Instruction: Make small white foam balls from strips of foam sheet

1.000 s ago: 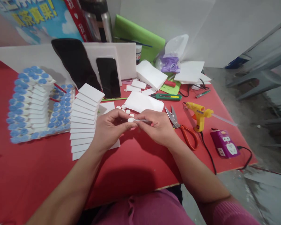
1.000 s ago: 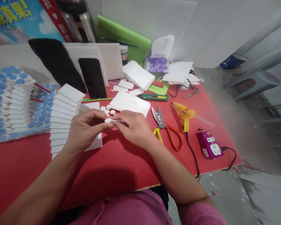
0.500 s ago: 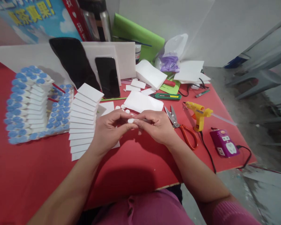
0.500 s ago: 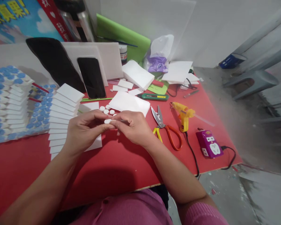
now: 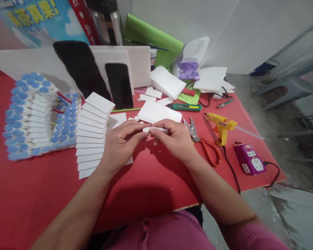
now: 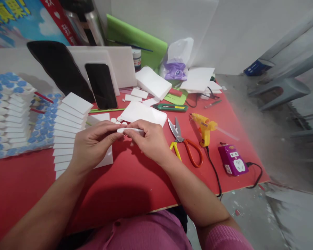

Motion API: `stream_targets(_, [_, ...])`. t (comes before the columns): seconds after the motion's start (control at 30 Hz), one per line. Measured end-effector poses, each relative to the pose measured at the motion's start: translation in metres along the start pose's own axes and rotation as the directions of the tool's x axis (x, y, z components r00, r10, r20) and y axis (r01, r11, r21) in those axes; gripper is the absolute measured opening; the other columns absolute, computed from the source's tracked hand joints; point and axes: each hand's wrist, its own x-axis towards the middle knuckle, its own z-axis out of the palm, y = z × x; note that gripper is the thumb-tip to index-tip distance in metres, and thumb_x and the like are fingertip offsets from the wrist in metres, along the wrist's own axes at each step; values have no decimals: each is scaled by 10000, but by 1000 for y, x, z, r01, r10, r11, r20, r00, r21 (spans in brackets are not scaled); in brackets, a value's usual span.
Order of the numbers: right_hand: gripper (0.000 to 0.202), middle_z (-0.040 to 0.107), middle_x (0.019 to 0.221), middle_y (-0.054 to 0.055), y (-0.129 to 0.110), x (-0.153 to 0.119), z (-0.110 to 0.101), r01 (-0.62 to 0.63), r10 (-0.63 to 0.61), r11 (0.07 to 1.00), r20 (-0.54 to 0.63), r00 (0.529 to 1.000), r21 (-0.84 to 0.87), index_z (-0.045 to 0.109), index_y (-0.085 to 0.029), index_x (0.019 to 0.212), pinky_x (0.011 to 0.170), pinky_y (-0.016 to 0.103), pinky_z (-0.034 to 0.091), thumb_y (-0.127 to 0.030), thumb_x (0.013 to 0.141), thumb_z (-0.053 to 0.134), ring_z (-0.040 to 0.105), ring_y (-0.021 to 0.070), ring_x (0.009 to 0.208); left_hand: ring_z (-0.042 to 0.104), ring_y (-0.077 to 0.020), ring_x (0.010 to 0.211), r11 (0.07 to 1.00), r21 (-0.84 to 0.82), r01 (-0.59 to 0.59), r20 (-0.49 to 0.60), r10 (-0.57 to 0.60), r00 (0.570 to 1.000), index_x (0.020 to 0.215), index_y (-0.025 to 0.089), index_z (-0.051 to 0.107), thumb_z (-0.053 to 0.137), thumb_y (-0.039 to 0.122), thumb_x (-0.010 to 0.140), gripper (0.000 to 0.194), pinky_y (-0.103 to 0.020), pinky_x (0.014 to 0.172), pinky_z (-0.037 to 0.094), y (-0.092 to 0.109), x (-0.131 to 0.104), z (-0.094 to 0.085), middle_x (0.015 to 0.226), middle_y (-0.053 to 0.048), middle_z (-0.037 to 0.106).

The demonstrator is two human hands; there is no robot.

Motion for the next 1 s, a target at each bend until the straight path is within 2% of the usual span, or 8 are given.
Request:
stream_targets(0.13, [183,793,867,40,-2,-2,0,58,-60,989,-10,998,-134,740,-206,952,689,292,554,-378,977,685,742,184,748,732,-196,890,999,40,25,-34,-23,999,990,243,813,757,281,910,105,-312,839,580,4,-2,2,954,-29,799])
stream_targets(0.33, [142,800,948,76,-3,-3,1,258,-272,898,13,962,-357,744,-214,940,797,323,555,-305,973,640,737,218,892,738,-179,753,994,-25,102,43,-101,994,1004,224,764,697,312,951,122,-295,753,592,1,-4,4,856,-21,766])
stream_targets(0.4, [169,791,917,64,-3,-1,-1,124,-126,968,3,992,-217,725,-216,951,728,308,571,-375,966,671,740,207,813,708,-164,671,985,-86,148,67,-142,988,1023,222,757,703,317,947,133,-285,694,577,-3,-2,3,797,-10,742])
stream_targets(0.47, [306,774,840,47,-3,4,-3,-136,130,988,76,989,77,687,-212,1032,628,300,589,-512,980,651,740,196,682,668,-151,616,972,-135,192,81,-182,980,1048,222,756,722,318,935,153,-275,638,548,-6,-1,0,751,1,724])
stream_targets(0.57, [525,777,833,76,-1,13,-6,-523,365,747,404,839,411,634,-183,1180,581,339,638,-657,1037,461,768,221,645,657,-146,642,954,-196,227,98,-211,973,1067,226,761,742,326,926,173,-272,644,535,-10,1,-3,802,-9,748])
stream_targets(0.67, [523,777,859,100,0,16,-7,-656,357,586,576,736,476,665,-137,1127,592,357,667,-584,1087,396,766,206,649,707,-174,813,966,-162,201,98,-187,978,1076,235,784,758,346,922,192,-281,754,544,-11,1,-5,951,-37,790])
stream_targets(0.77, [429,736,776,57,1,14,-7,-602,336,602,517,787,525,694,-127,961,562,350,670,-521,1051,550,702,165,556,722,-197,953,980,-122,160,114,-146,983,1079,239,799,756,346,927,191,-284,849,537,-9,2,-5,1017,-40,800])
stream_targets(1.0, [370,634,627,-5,2,9,-13,-478,256,732,454,853,486,744,-139,828,603,353,681,-501,890,793,641,139,570,725,-192,954,987,-110,116,125,-102,987,1064,227,805,747,327,934,174,-286,878,546,-4,4,-6,1061,-39,802])
